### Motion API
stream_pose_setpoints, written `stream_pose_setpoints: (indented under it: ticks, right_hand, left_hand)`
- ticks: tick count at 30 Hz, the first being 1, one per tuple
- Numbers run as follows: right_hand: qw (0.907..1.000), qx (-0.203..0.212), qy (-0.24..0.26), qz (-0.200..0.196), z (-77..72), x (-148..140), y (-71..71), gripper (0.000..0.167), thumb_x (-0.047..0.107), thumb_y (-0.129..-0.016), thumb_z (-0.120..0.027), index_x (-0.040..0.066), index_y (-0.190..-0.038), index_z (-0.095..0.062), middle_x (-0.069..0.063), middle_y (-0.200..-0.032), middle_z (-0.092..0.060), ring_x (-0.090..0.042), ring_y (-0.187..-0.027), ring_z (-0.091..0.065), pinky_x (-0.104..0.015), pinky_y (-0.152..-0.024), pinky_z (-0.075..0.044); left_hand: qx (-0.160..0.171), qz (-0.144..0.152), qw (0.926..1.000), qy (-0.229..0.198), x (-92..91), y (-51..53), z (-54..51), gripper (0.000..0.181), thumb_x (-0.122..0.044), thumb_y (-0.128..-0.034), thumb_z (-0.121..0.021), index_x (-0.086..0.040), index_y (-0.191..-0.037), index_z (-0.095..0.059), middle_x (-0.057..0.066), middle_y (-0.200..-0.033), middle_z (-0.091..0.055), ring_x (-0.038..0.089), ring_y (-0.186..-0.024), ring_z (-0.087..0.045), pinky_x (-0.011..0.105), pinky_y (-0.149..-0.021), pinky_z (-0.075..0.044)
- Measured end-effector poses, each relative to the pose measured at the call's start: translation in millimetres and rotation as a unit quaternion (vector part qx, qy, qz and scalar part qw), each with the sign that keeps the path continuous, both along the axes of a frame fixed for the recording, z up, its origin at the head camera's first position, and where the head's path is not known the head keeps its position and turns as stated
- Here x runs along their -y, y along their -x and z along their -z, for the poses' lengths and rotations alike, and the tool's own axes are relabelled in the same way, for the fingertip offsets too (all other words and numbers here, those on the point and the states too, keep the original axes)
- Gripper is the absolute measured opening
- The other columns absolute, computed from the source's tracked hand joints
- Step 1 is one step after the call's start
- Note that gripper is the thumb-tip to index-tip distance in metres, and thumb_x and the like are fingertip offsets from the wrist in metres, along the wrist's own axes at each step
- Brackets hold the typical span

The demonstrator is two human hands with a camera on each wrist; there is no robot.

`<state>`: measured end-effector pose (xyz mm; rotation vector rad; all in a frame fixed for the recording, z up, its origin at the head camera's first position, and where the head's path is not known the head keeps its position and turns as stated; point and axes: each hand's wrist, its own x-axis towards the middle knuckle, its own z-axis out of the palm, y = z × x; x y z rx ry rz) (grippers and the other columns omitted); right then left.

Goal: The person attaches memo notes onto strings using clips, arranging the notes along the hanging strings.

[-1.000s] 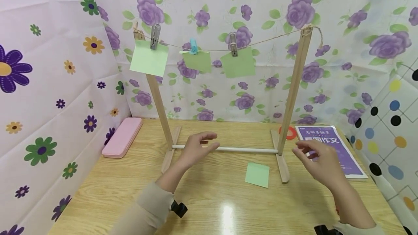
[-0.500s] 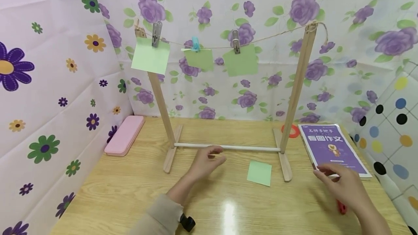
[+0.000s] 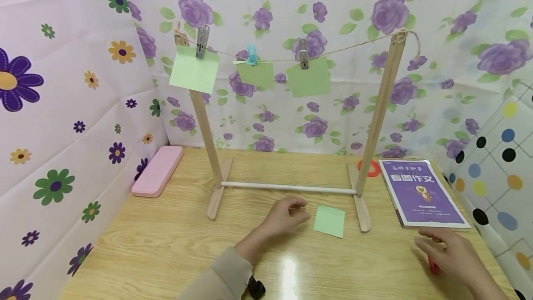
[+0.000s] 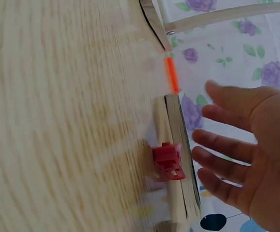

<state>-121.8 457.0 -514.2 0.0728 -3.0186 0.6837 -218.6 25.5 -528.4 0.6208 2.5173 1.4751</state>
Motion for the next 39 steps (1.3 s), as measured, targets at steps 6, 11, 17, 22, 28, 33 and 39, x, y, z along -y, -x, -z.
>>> stream_pose_setpoints:
  ticks: [6, 11, 17, 22, 28, 33, 39]
  right_hand:
    - [0.9975, 0.058, -0.005, -0.041, 7.3, -0.4, -1.7, 0.032, 0.011, -0.089, -0.078, -0.003, -0.117, -0.071, -0.004, -0.096, -0.073, 0.003, -0.076, -0.060, -0.020, -0.063, -0.057]
    - [0.9973, 0.040, 0.024, -0.057, 10.9, 4.0, -7.9, 0.033, 0.000, -0.085, -0.077, -0.005, -0.117, -0.069, -0.004, -0.096, -0.073, 0.005, -0.077, -0.061, -0.021, -0.065, -0.060]
    - [0.9905, 0.034, 0.103, -0.084, 13.2, 15.6, -11.3, 0.042, -0.002, -0.081, -0.080, -0.008, -0.120, -0.066, -0.016, -0.105, -0.073, 0.005, -0.085, -0.064, -0.019, -0.070, -0.061]
    - [0.9912, 0.018, 0.094, -0.092, 14.4, 18.8, -10.4, 0.045, -0.009, -0.076, -0.080, -0.005, -0.120, -0.067, -0.018, -0.109, -0.072, 0.006, -0.089, -0.063, -0.020, -0.071, -0.061]
    - [0.9880, -0.080, -0.001, -0.132, 21.9, 16.2, -6.3, 0.046, -0.014, -0.067, -0.083, -0.004, -0.110, -0.071, -0.002, -0.090, -0.070, 0.006, -0.076, -0.057, -0.021, -0.057, -0.057]
    - [0.9834, -0.061, -0.019, -0.170, 18.4, 12.1, 0.5, 0.039, -0.010, -0.070, -0.084, -0.004, -0.107, -0.072, 0.012, -0.081, -0.063, 0.005, -0.069, -0.053, -0.021, -0.055, -0.053]
    - [0.9898, 0.040, 0.015, -0.136, 9.9, 11.0, 2.0, 0.030, 0.019, -0.084, -0.084, 0.003, -0.107, -0.072, 0.008, -0.086, -0.064, 0.004, -0.073, -0.053, -0.022, -0.061, -0.055]
  left_hand:
    - [-0.070, 0.038, 0.9939, 0.076, -20.3, 4.5, 3.6, 0.042, -0.033, -0.0925, -0.076, -0.011, -0.128, -0.068, 0.001, -0.123, -0.066, 0.014, -0.110, -0.061, 0.023, -0.094, -0.052]
    - [-0.061, 0.024, 0.9874, 0.144, -30.5, 7.5, 0.9, 0.054, -0.033, -0.0894, -0.080, -0.011, -0.135, -0.063, 0.004, -0.131, -0.059, 0.019, -0.118, -0.057, 0.028, -0.102, -0.050]
    - [-0.050, 0.041, 0.9775, 0.201, -31.9, 12.0, -3.1, 0.054, -0.028, -0.0829, -0.085, -0.012, -0.132, -0.067, 0.003, -0.118, -0.058, 0.014, -0.105, -0.055, 0.023, -0.095, -0.049]
    - [-0.021, 0.067, 0.9832, 0.169, -28.0, 15.5, -3.4, 0.023, -0.017, -0.0807, -0.086, -0.013, -0.101, -0.076, -0.006, -0.096, -0.058, 0.006, -0.086, -0.047, 0.018, -0.077, -0.046]
    - [0.009, 0.084, 0.9908, 0.106, -25.2, 14.8, -4.2, 0.015, -0.003, -0.0804, -0.083, -0.010, -0.072, -0.073, -0.010, -0.069, -0.061, 0.003, -0.066, -0.045, 0.016, -0.065, -0.045]
    - [0.014, 0.077, 0.9921, 0.098, -22.3, 13.0, -2.6, 0.017, -0.006, -0.0836, -0.083, -0.011, -0.070, -0.073, -0.008, -0.081, -0.069, 0.004, -0.074, -0.054, 0.019, -0.071, -0.051]
    - [0.010, 0.085, 0.9930, 0.082, -16.8, 14.1, 0.4, 0.020, -0.006, -0.0865, -0.079, -0.011, -0.069, -0.072, -0.010, -0.074, -0.061, 0.004, -0.067, -0.049, 0.018, -0.063, -0.046]
